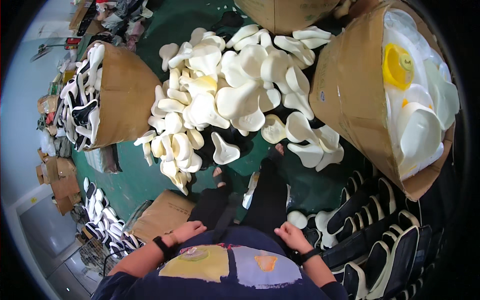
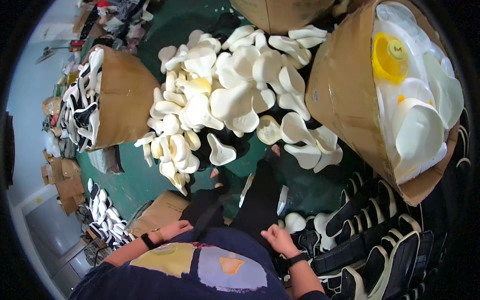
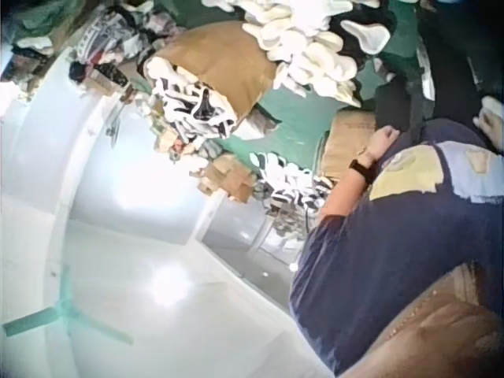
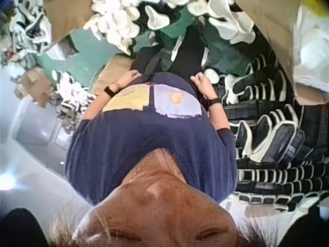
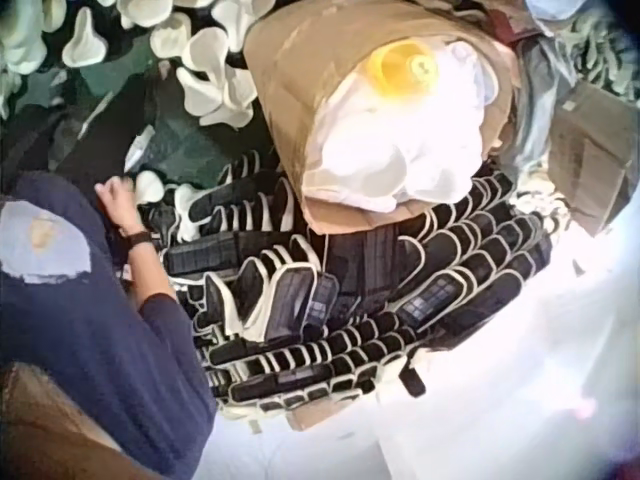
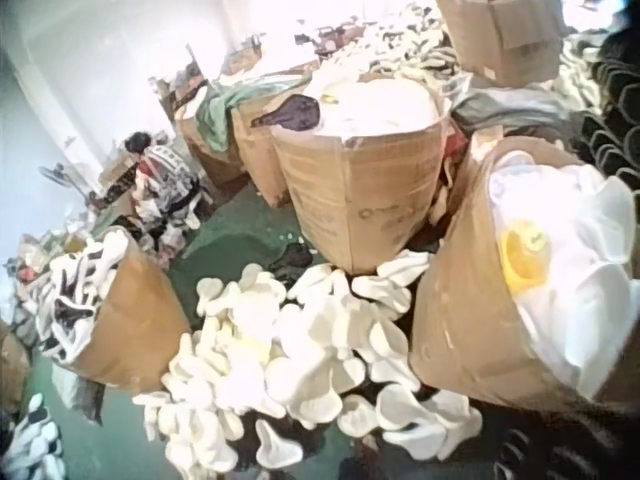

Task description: The recorder is assembling foam padding onto plastic bicycle seat bases using industrial adhesive from a bottle.

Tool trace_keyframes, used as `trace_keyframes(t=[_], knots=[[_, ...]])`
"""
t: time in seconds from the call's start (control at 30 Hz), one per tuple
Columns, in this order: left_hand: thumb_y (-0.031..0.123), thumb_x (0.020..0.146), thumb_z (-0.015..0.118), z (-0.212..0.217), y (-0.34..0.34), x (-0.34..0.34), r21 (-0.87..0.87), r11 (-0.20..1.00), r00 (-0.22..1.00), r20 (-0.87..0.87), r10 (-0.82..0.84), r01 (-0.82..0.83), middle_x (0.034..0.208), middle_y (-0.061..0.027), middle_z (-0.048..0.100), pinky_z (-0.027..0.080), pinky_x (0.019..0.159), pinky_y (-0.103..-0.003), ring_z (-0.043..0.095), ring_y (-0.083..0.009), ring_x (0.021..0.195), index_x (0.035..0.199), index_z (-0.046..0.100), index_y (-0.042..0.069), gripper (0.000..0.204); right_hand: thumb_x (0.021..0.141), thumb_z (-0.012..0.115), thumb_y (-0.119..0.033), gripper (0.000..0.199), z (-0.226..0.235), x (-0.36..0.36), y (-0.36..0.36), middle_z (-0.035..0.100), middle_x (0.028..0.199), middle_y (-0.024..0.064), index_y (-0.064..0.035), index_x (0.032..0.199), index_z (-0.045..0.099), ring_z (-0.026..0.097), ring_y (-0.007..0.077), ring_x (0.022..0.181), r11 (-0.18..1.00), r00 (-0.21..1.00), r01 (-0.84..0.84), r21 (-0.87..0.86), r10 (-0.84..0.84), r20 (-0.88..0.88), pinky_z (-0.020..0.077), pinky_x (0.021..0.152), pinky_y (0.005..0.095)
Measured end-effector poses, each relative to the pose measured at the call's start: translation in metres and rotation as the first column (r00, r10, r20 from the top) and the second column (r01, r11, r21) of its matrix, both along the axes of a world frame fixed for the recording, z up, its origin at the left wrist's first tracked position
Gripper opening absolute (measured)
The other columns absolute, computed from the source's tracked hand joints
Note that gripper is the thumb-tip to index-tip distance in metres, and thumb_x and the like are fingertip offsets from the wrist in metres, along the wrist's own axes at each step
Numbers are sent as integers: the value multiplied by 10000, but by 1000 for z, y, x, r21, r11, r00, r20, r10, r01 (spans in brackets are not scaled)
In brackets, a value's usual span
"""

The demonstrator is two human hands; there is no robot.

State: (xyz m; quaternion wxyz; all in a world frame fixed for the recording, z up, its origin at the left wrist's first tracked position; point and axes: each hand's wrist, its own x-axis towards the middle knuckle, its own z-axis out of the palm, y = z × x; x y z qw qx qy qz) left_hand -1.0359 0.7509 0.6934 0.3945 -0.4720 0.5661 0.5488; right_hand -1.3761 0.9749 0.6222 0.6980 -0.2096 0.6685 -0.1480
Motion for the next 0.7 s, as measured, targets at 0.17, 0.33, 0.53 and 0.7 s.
trace_keyframes(t=[0.17,0.33,0.53,0.7], knots=[[394,986,516,23,0,6,204,939,959,130,253,-276,876,-140,676,492,792,-359,650,-240,866,997,649,19,398,858,746,-287,276,9,11,3,539,614,-29,-74,767,596,485,49,564,926,934,307,220,-338,118,390,528,224],[367,972,547,-5,7,27,199,955,967,169,190,-222,811,-121,656,495,725,-334,628,-207,763,976,631,22,356,916,649,-216,193,-120,5,17,606,649,28,-37,858,606,559,99,534,799,849,502,330,-529,-11,450,507,246],[415,947,618,-56,2,79,482,721,830,505,236,-498,942,8,647,462,827,-267,558,-82,908,1077,656,31,407,835,672,-288,239,-303,9,49,703,818,131,-88,967,666,686,309,788,929,962,-7,369,106,-250,532,740,410],[414,956,609,-67,-5,45,480,572,721,612,325,-665,917,72,621,450,782,-230,534,-39,864,1019,675,29,395,873,576,-138,214,-355,46,33,672,965,234,-91,1078,618,639,414,937,918,966,33,394,72,-249,502,808,469]])
